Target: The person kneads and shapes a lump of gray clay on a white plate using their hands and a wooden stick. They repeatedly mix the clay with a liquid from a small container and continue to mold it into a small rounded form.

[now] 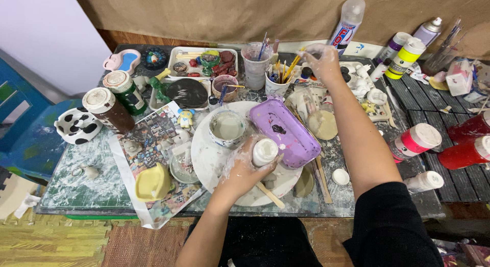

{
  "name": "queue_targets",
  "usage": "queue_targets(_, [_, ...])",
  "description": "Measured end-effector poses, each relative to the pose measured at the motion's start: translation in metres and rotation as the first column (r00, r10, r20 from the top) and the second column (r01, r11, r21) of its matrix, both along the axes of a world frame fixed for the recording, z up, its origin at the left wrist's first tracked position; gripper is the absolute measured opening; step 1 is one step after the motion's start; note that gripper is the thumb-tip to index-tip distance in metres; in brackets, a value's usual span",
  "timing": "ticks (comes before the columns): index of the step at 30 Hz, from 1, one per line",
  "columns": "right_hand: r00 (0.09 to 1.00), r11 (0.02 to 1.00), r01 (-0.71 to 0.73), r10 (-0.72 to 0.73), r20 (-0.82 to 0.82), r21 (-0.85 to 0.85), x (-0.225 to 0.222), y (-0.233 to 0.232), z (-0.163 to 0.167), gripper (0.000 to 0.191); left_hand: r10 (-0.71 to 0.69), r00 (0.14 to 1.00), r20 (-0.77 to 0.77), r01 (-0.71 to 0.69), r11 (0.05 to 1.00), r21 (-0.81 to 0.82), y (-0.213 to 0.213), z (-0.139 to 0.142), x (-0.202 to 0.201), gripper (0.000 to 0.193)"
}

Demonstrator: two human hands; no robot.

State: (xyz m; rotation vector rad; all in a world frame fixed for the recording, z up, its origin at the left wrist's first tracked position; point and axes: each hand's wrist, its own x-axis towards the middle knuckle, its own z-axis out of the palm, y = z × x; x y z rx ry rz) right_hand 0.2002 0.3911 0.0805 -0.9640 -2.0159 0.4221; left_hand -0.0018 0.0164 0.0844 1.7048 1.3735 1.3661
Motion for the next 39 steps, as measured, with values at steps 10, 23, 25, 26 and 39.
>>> queue_targets(10, [0.995, 0.999, -0.008, 0.004, -0.099, -0.036, 0.004, 0.0, 0.011, 0.012, 0.042, 0.999, -0.005, -0.042, 0.999, -0.005, -0.002, 0.001, 0.001, 0.05])
queue_targets(23, [0.859, 0.956, -0.279, 0.208, -0.467, -0.087, 0.007, -0.012, 0.0, 0.033, 0.039, 0.997, 0.073, -0.039, 0.999, -0.01, -0.004, -0.004, 0.003, 0.048])
queue_targets(25, [0.809, 0.945, -0.326, 0.264, -0.525, -0.026, 0.008, -0.027, 0.006, 0.033, 0.055, 0.997, 0.056, -0.054, 0.998, -0.022, -0.005, -0.004, 0.005, 0.05])
queue_targets(26, [0.79, 0.941, -0.334, 0.252, -0.56, -0.048, 0.008, -0.038, 0.009, 0.033, 0.043, 0.996, 0.078, -0.04, 0.998, -0.04, -0.006, -0.004, 0.006, 0.051])
queue_targets(39, [0.707, 0.888, -0.398, 0.136, -0.694, -0.231, 0.0, -0.18, 0.056, 0.026, 0.04, 0.993, 0.114, -0.037, 0.999, -0.023, -0.026, -0.013, 0.02, 0.052])
